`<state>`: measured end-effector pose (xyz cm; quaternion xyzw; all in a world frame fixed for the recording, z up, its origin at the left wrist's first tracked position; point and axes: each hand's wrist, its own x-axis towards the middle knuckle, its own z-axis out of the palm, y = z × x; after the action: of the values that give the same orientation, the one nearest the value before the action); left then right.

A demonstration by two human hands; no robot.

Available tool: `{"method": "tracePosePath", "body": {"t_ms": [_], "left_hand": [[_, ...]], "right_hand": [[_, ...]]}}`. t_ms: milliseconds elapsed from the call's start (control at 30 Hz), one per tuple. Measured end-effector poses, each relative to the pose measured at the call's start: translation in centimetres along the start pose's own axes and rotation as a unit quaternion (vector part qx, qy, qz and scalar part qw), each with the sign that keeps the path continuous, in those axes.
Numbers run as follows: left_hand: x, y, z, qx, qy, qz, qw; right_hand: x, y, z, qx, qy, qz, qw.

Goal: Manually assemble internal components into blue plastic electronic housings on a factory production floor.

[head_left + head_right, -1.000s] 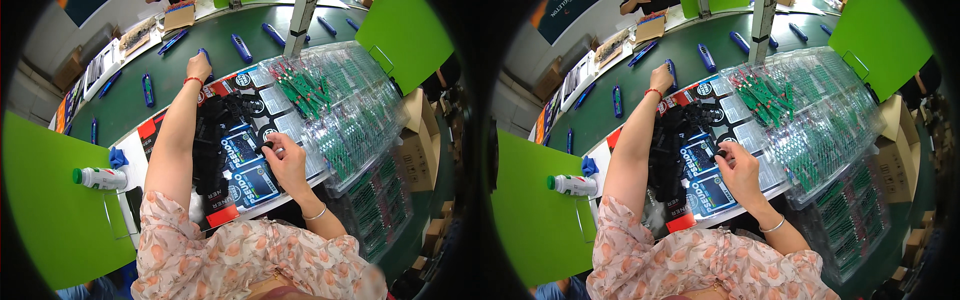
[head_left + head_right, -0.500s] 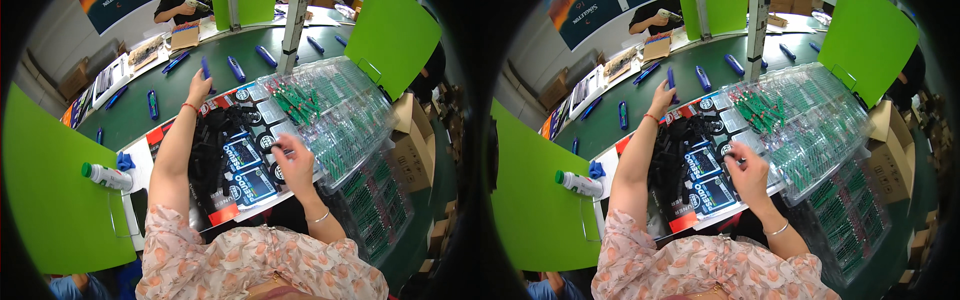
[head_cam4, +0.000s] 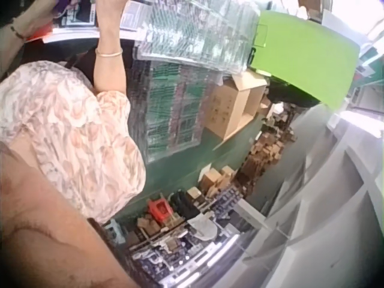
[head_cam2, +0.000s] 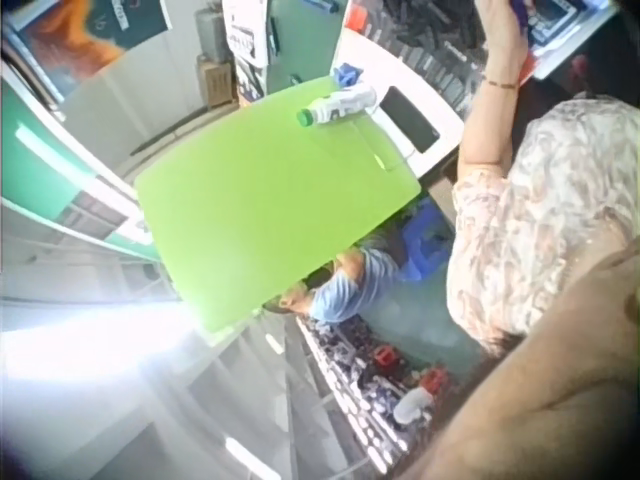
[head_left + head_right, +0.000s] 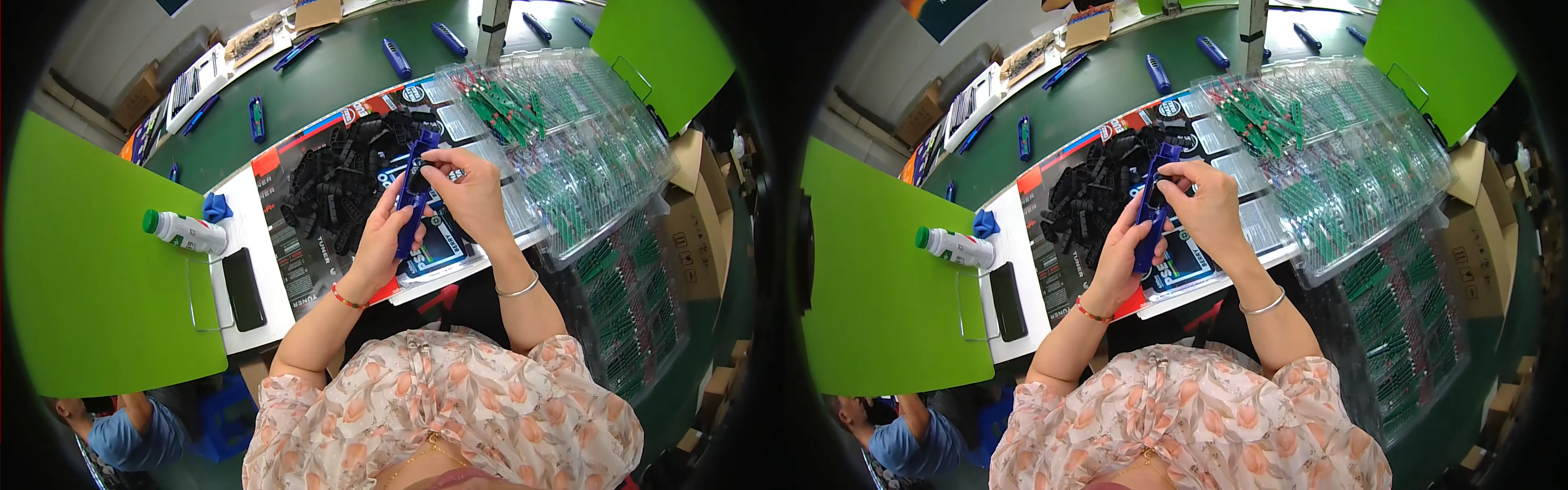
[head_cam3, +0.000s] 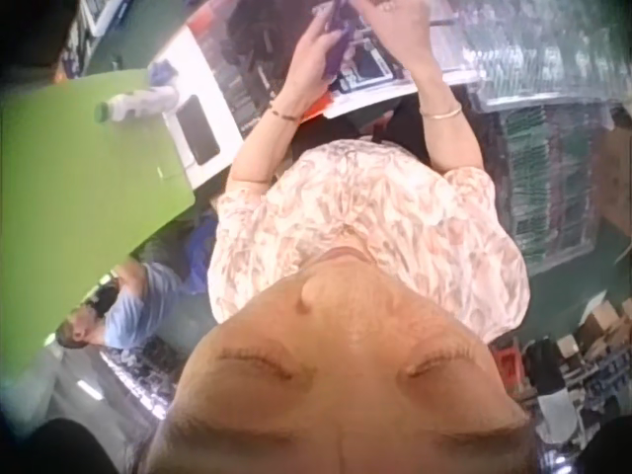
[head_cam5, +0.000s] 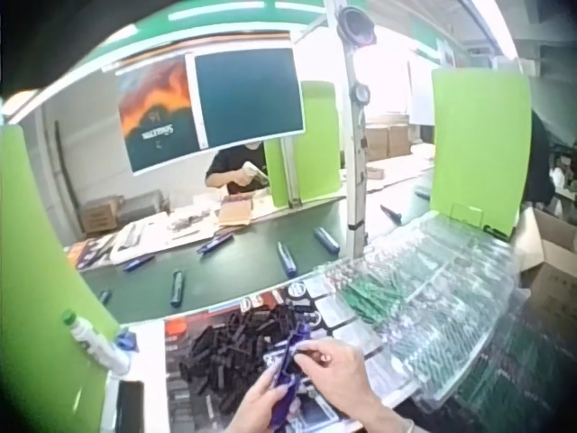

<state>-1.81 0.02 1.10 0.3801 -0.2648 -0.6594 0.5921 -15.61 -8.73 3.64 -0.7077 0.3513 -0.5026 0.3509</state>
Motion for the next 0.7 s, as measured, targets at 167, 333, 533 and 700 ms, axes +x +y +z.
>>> {"method": "tracePosePath", "body": {"t_ms": [167,333,533,700], "left_hand": [[-0.5,-1.7,0.4,-0.005,-0.007,0.031,0.999],[-0.6,-2.4,0.6,0.012,-0.001,0.052,0.999],[-0.5,-2.9,0.9,0.086,0.01,0.071,0.994],[-0.3,-3.5,0.5,0.132,0.021,0.092,0.987]], "right_hand": [[-0.8,-0.1,0.0,-0.065,-0.008,0.0,0.998],[-1.2,-0.3,0.1,-0.11,-0.006,0.004,0.994],[-1.2,-0.1,0.1,-0.099,-0.018,0.055,0.993],[-0.9,0.4,0.7,-0.116,-0.025,0.048,0.992]]}}
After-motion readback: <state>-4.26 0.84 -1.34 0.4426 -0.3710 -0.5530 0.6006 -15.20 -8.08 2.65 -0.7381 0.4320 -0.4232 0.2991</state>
